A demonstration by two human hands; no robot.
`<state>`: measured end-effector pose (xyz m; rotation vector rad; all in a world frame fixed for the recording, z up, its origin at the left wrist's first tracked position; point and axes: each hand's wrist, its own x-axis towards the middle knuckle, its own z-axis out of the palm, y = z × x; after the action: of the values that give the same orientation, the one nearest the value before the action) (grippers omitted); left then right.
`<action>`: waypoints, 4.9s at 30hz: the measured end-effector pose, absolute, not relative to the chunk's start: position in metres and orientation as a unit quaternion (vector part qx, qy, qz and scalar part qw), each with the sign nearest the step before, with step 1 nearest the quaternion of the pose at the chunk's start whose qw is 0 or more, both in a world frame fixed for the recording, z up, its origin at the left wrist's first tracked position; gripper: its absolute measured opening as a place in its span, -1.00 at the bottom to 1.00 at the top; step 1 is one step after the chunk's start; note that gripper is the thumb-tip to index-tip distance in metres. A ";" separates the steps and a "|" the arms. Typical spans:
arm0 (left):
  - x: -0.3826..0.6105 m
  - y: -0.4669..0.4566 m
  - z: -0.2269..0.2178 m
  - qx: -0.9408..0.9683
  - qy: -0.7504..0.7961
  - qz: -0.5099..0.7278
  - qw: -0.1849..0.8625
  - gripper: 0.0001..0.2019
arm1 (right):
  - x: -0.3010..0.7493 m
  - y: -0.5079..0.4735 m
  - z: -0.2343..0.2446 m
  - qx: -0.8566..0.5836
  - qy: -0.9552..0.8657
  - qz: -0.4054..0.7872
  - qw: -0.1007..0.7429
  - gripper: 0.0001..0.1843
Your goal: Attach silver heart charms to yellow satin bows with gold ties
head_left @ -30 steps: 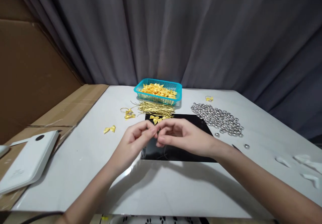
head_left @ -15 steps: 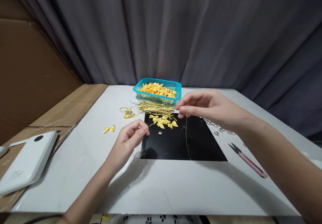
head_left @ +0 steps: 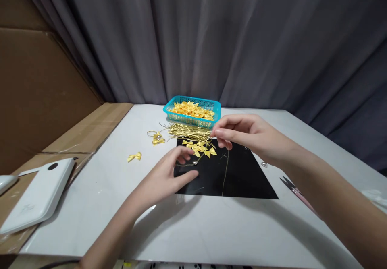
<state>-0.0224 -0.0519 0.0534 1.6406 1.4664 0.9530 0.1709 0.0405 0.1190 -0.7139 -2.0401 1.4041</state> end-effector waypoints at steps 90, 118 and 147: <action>-0.007 -0.001 0.087 0.633 0.404 0.388 0.535 -0.83 | 0.192 0.003 0.096 -0.393 -0.767 0.271 0.429 -0.79; -0.009 0.000 0.104 0.669 0.409 0.390 0.482 -0.72 | 0.214 0.007 0.071 -0.366 -0.824 0.194 0.388 -0.79; -0.009 0.010 0.088 0.576 0.325 0.498 0.561 -0.80 | 0.201 0.012 0.046 -0.381 -0.836 0.304 0.252 -0.71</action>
<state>-0.0088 0.0101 0.0879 1.3566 0.7665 1.1743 0.2008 0.0117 0.0457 -1.0350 -2.2740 0.8269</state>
